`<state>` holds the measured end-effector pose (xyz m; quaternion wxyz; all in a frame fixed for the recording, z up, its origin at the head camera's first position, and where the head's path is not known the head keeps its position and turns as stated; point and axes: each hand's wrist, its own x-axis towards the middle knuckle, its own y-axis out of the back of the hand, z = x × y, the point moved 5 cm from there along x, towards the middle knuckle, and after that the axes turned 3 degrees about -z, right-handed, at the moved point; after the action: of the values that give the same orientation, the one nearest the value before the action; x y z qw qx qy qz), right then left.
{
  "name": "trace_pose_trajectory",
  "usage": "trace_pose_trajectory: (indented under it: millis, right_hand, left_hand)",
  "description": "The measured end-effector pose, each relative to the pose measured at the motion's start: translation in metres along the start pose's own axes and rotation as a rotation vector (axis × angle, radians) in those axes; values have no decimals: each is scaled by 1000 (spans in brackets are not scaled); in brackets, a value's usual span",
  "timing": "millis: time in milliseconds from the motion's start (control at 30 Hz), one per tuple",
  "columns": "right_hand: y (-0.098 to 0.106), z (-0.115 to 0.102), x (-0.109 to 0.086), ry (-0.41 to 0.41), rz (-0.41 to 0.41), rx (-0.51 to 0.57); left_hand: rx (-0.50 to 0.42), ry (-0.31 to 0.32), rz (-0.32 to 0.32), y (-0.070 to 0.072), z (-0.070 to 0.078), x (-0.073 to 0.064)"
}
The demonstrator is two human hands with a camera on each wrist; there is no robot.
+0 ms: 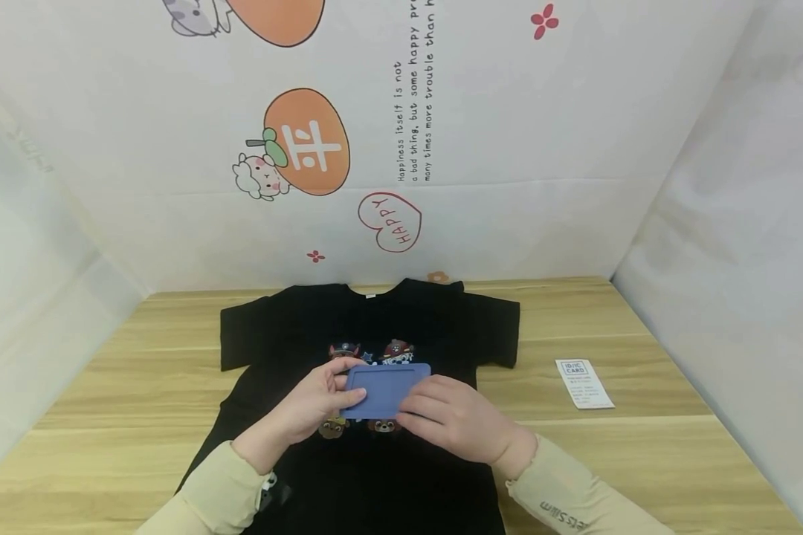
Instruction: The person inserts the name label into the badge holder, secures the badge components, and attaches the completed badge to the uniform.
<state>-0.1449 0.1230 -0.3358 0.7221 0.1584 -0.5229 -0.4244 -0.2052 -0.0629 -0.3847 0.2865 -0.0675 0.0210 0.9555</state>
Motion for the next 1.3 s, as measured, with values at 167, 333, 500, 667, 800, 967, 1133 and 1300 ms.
trace_pose_trajectory:
  millis: [167, 333, 500, 667, 800, 967, 1133, 1300]
  right_hand:
    - [5, 1, 2, 46, 97, -14]
    - [8, 5, 4, -3, 170, 12]
    - [7, 16, 4, -121, 291, 171]
    - [4, 25, -1, -287, 350, 288]
    - [0, 29, -5, -470, 312, 393]
    - [-4, 31, -9, -714, 250, 553]
    - [-10, 31, -13, -926, 204, 675]
    - [-18, 29, -19, -1066, 197, 783]
  left_hand:
    - [45, -14, 14, 3, 1, -1]
    - [124, -82, 85, 10, 5, -4]
    - [184, -149, 104, 13, 12, -8]
    - [213, -201, 72, 11, 17, -10]
    - [201, -224, 56, 10, 18, -11]
    - [154, -243, 30, 9, 20, -12]
    - [147, -222, 35, 10, 19, -11]
    - [158, -207, 45, 11, 17, -11]
